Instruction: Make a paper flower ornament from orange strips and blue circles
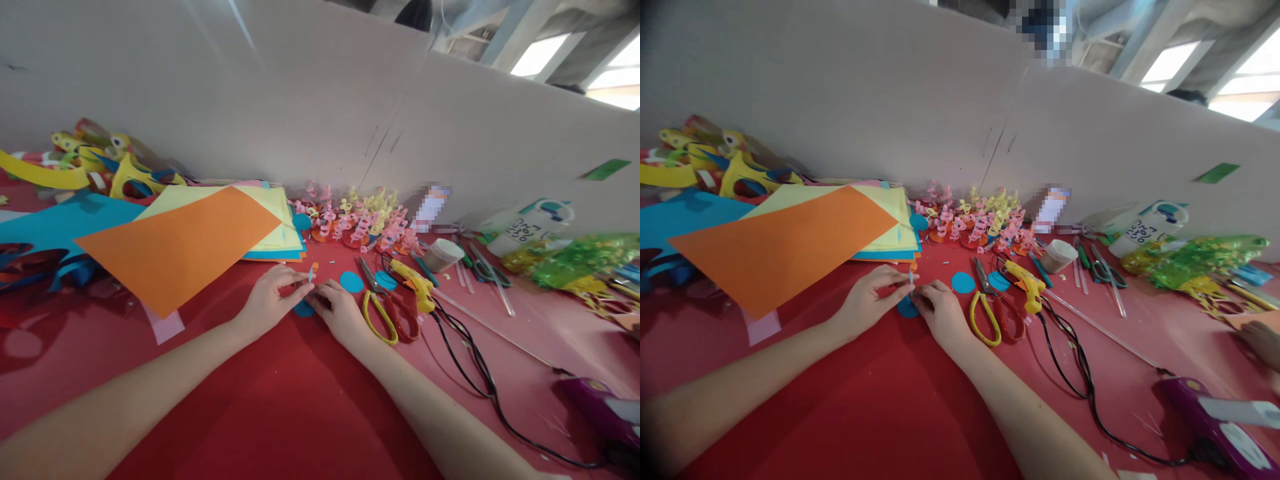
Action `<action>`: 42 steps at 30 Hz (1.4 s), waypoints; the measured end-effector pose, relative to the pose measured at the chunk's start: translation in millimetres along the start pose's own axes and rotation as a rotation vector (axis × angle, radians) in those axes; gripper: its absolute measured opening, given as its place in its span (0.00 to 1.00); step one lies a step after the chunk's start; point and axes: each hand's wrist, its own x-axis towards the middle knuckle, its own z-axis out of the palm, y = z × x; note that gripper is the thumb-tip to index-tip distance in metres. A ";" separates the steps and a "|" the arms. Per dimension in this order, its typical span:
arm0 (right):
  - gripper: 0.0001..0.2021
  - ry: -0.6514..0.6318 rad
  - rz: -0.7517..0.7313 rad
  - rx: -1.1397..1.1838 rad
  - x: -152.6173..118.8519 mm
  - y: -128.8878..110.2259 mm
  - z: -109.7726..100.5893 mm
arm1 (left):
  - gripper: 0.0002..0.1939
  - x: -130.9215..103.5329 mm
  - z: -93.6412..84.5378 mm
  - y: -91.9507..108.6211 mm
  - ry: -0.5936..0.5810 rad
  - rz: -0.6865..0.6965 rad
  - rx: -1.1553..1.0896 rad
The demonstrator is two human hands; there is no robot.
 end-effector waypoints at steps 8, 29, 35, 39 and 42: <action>0.05 -0.003 0.010 0.001 -0.2 0.5 0.4 | 0.07 0.3 0.0 -0.4 -0.017 -0.026 -0.018; 0.05 -0.011 0.026 -0.010 0.6 -1.0 0.9 | 0.07 1.4 1.5 -7.7 -0.034 0.023 -0.013; 0.05 -0.006 0.024 -0.008 0.3 -0.8 1.0 | 0.07 1.4 0.6 -6.8 -0.037 0.025 -0.011; 0.05 -0.011 0.026 -0.014 0.6 -2.2 0.3 | 0.07 0.5 0.3 -6.8 -0.040 0.025 -0.014; 0.05 -0.009 0.029 -0.010 0.7 -2.8 0.0 | 0.07 0.2 0.7 -7.6 -0.038 0.028 -0.014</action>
